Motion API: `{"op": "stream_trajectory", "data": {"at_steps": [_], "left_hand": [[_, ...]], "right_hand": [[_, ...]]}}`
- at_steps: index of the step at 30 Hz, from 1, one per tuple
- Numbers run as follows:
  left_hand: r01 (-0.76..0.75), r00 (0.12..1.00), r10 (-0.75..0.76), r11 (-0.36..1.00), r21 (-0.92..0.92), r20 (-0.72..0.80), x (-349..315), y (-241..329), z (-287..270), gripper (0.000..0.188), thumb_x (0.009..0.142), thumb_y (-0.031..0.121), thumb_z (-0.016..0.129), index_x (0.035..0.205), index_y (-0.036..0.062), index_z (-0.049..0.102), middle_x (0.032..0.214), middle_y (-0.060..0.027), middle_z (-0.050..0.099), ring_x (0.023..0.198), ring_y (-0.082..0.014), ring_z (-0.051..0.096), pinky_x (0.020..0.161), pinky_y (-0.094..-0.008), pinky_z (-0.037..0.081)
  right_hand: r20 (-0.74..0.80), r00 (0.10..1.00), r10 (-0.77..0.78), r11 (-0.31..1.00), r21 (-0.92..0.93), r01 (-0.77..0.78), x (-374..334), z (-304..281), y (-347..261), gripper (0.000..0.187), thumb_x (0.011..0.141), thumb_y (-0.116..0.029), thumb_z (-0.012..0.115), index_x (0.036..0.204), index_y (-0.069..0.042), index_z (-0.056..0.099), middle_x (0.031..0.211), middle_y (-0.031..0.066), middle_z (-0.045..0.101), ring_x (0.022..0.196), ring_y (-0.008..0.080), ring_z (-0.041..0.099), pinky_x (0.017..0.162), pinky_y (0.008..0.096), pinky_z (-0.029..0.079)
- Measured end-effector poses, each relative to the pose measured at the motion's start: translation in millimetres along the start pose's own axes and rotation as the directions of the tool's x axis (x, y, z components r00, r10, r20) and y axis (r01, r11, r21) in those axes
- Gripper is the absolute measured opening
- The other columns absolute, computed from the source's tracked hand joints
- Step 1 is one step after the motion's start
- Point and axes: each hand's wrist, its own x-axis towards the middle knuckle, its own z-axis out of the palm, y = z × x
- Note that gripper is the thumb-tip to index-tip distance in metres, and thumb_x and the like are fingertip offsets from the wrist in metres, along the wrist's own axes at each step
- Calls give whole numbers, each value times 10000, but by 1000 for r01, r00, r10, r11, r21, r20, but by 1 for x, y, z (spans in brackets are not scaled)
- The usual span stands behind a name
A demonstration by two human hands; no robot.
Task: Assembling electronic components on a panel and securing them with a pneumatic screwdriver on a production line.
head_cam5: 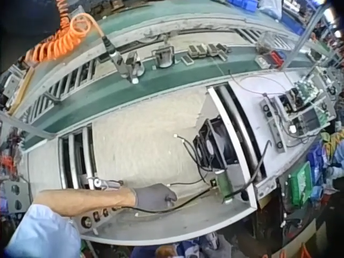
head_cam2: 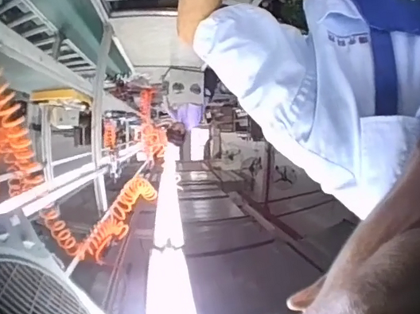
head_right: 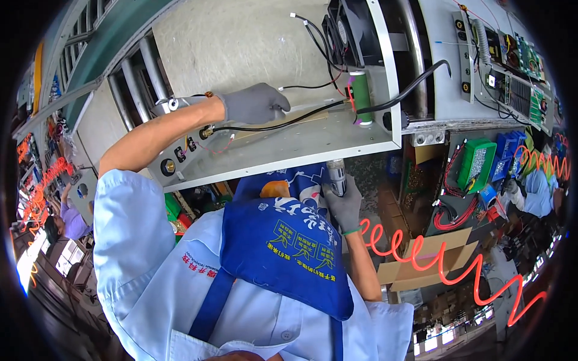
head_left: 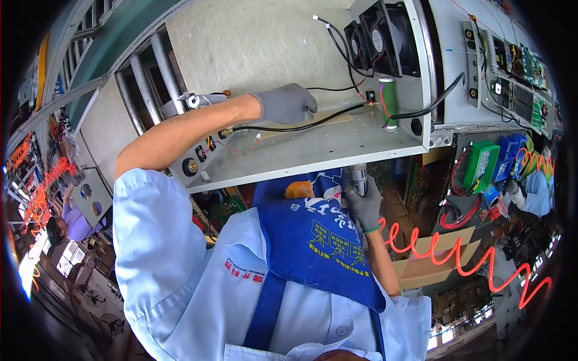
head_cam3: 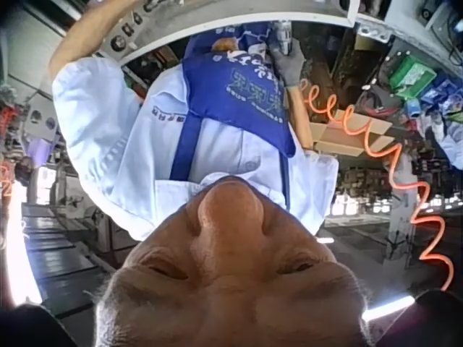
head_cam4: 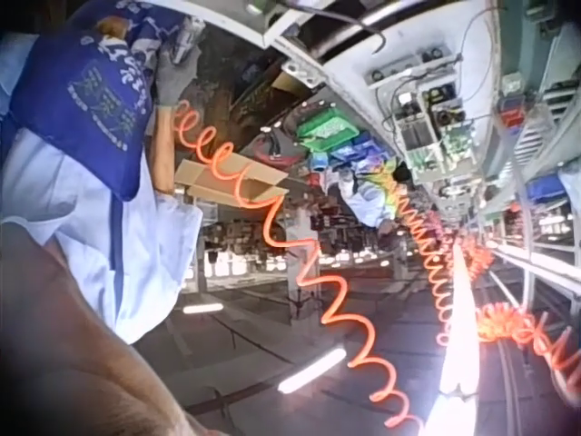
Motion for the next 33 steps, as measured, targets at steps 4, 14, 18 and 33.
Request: {"op": "stream_trajectory", "data": {"at_steps": [4,14,18,33], "left_hand": [[-41,999,43,997,69,-19,11,-5,14,543,854,303,745,1293,7,619,1189,-219,676,1062,-352,661,931,-411,524],[-187,980,185,982,-27,-69,62,-11,24,621,841,328,762,1327,-16,583,1210,-218,659,1110,-361,645,961,-424,517],[-164,985,167,985,54,-46,72,-8,20,610,824,335,755,1303,-7,593,1196,-204,665,1104,-349,647,953,-420,518],[-53,963,5,983,173,271,38,-7,-4,810,712,321,785,1390,-28,514,1296,-238,610,1175,-369,613,971,-429,514]], "right_hand": [[6,1000,11,999,-40,-10,0,-4,-1,350,808,-165,781,1085,-15,629,867,116,715,760,157,680,706,338,542],[-5,999,-39,998,-51,38,2,-6,-3,233,843,-130,722,1018,-20,614,814,37,651,720,93,597,660,285,504],[17,1000,23,998,-55,-22,2,-7,-3,354,809,-151,772,1094,-9,618,874,106,712,771,142,674,708,323,545],[-12,1000,-25,997,-75,24,3,-4,3,353,806,-159,766,1096,-14,627,869,125,710,756,164,686,697,338,547]]}}
